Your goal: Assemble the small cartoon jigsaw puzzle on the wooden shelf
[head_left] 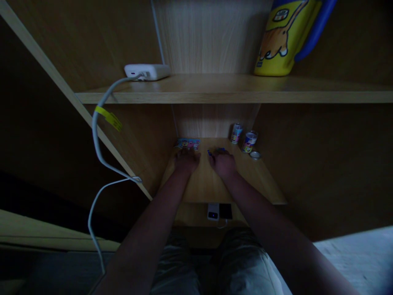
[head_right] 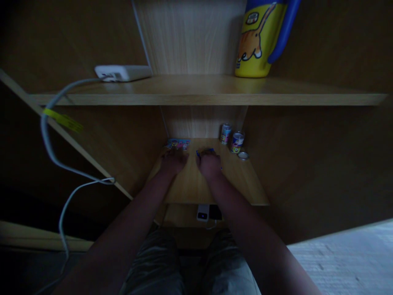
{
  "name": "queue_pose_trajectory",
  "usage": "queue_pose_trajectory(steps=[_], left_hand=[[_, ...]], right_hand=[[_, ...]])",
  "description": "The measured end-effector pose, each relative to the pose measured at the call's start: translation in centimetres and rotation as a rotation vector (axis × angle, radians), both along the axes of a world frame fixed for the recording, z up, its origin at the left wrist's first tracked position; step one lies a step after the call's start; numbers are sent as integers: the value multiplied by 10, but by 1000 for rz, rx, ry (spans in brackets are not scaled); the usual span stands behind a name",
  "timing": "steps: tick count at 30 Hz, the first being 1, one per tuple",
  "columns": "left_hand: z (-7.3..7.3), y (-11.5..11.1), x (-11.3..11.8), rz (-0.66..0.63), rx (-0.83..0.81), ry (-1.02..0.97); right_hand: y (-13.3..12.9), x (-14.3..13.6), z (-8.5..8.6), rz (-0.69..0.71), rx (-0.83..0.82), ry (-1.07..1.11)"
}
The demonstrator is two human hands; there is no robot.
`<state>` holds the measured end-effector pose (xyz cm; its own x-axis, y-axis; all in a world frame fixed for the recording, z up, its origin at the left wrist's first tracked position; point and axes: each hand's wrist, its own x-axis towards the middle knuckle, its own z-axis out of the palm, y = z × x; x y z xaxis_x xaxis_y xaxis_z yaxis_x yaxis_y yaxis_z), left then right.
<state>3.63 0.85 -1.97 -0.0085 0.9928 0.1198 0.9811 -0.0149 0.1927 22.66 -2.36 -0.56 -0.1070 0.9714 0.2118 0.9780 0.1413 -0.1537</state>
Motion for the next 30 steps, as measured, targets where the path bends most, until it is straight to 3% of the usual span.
queue_pose_trajectory(steps=[7, 11, 14, 22, 30], left_hand=[[-6, 9, -4, -29, -26, -19], [-8, 12, -4, 28, 20, -37], [-7, 15, -4, 76, -7, -23], [0, 15, -5, 31, -20, -25], [-9, 23, -7, 143, -50, -70]], right_hand=[[0, 4, 2, 58, -19, -21], [3, 8, -1, 41, -15, -2], [5, 11, -3, 40, -16, 7], [9, 13, -4, 113, -13, 15], [10, 13, -1, 141, -46, 12]])
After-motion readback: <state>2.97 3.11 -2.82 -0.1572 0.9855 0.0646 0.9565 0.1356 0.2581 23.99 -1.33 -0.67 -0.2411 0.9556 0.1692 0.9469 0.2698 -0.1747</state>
